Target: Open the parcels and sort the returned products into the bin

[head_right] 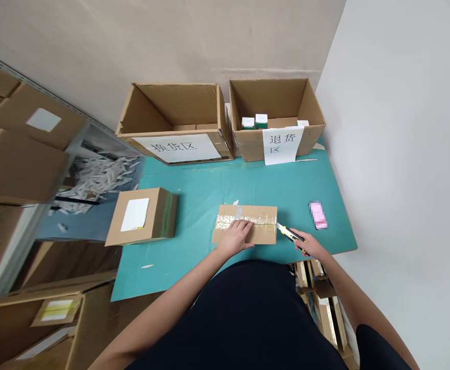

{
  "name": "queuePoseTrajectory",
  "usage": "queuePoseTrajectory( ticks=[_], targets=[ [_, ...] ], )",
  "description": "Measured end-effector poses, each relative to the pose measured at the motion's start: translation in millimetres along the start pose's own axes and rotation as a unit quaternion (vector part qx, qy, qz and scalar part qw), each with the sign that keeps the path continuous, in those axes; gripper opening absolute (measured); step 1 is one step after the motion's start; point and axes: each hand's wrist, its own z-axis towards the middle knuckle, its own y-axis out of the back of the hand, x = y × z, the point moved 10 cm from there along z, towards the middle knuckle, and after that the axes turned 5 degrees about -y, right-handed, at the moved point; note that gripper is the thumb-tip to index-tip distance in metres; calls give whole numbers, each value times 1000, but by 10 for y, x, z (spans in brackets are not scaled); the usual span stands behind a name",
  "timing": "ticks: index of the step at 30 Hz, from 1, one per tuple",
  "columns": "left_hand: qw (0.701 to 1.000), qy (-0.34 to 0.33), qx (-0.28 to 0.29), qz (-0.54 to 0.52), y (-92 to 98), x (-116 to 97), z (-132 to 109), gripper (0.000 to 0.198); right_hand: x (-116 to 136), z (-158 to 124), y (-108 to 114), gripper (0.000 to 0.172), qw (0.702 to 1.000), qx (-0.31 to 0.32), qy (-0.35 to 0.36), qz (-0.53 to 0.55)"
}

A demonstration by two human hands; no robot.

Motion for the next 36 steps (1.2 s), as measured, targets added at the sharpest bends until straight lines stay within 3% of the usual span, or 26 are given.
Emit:
queuePoseTrajectory(
  ticks=[7, 15, 24, 30, 34, 36],
  targets=[
    [1000, 11, -21, -12, 61, 43, 25, 79, -378, -99, -279, 72, 999, 23, -11, 27],
    [1000, 3, -20, 19, 109, -10, -6, 79, -243, 7, -56, 80, 996, -31, 18, 85],
    [1000, 11, -27, 2, 94, 21, -7, 78, -387, -5, -233, 77, 998, -19, 20, 59],
    [999, 17, -27, -1, 76, 31, -7, 79, -534, 25, 71, 76, 983, -147, 55, 101],
    [999, 27, -25, 6, 84, 24, 0, 80, -650, 228, 240, 80, 964, -245, 58, 81],
    [999, 29, -18, 17, 75, 13, 3, 81, -653, 381, 260, 78, 961, -265, 61, 52]
  ],
)
